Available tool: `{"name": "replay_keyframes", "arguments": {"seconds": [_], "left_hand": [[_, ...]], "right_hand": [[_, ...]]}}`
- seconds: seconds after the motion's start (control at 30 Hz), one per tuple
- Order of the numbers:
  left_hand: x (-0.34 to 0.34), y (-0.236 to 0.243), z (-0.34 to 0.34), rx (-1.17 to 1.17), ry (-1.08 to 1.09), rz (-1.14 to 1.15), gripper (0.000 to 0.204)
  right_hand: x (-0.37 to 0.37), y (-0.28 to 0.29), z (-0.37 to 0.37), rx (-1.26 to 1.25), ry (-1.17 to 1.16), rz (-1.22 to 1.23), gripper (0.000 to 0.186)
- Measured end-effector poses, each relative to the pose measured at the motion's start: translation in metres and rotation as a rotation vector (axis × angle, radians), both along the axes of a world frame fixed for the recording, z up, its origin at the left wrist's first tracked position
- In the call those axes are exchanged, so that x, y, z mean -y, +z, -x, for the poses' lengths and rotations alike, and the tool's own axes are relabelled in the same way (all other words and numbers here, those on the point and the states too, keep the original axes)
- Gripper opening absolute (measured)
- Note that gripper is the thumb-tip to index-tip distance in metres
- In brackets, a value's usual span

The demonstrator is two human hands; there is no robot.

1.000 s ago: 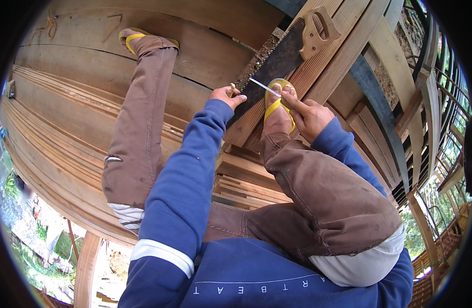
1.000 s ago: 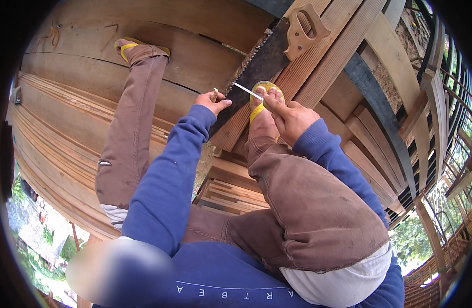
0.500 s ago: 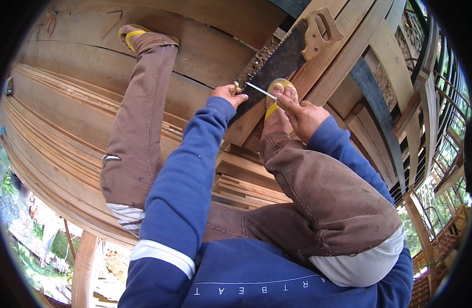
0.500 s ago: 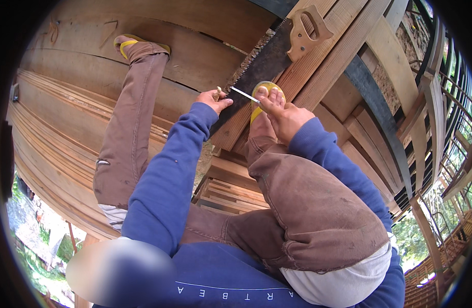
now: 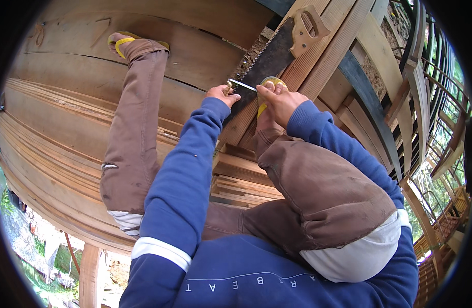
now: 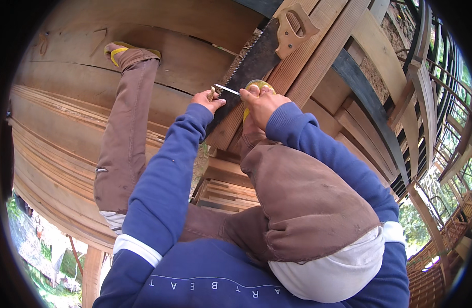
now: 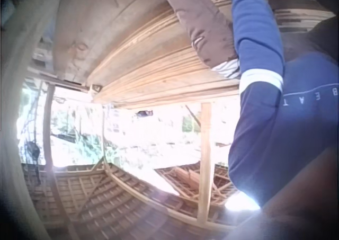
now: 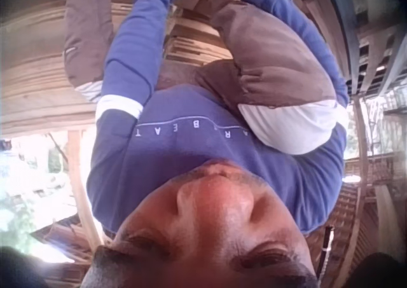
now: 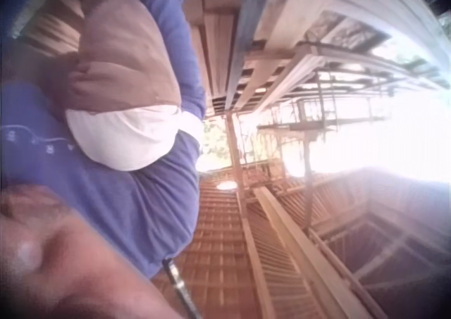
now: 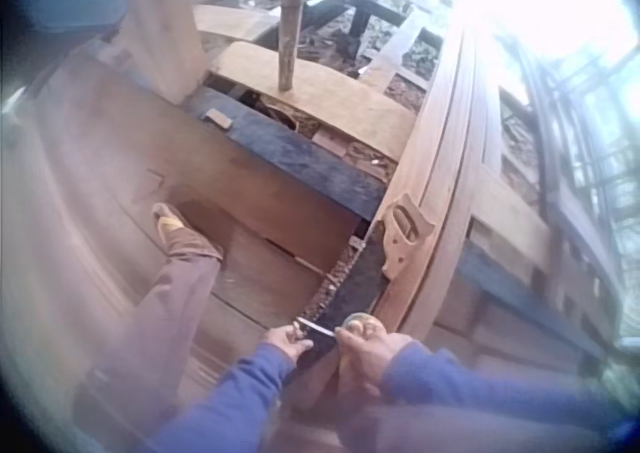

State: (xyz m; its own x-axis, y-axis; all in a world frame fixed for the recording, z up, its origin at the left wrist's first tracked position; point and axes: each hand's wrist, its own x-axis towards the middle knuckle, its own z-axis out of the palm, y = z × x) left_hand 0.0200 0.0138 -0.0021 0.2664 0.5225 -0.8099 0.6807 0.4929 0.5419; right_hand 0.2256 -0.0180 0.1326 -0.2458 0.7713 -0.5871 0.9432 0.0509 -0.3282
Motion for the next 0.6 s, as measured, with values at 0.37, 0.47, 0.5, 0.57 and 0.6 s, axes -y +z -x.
{"name": "replay_keyframes", "arguments": {"seconds": [0.37,0.47,0.5,0.57,0.6], "left_hand": [[0.003,-0.009,0.004,0.012,0.023,-0.017,0.036],[-0.002,0.001,-0.003,0.092,0.124,-0.027,0.035],[-0.006,0.007,-0.001,0.027,0.031,-0.073,0.036],[0.001,0.004,0.003,0.033,0.047,-0.028,0.037],[0.003,0.000,0.004,0.032,0.057,-0.007,0.038]], "right_hand": [[-0.032,-0.004,0.022,-0.202,-0.214,-0.154,0.050],[-0.039,0.008,-0.008,-0.276,-0.349,-0.341,0.048],[-0.033,0.008,-0.014,-0.265,-0.349,-0.314,0.048],[-0.015,0.010,-0.019,-0.252,-0.348,-0.264,0.047],[-0.011,0.011,-0.023,-0.239,-0.343,-0.228,0.047]]}}
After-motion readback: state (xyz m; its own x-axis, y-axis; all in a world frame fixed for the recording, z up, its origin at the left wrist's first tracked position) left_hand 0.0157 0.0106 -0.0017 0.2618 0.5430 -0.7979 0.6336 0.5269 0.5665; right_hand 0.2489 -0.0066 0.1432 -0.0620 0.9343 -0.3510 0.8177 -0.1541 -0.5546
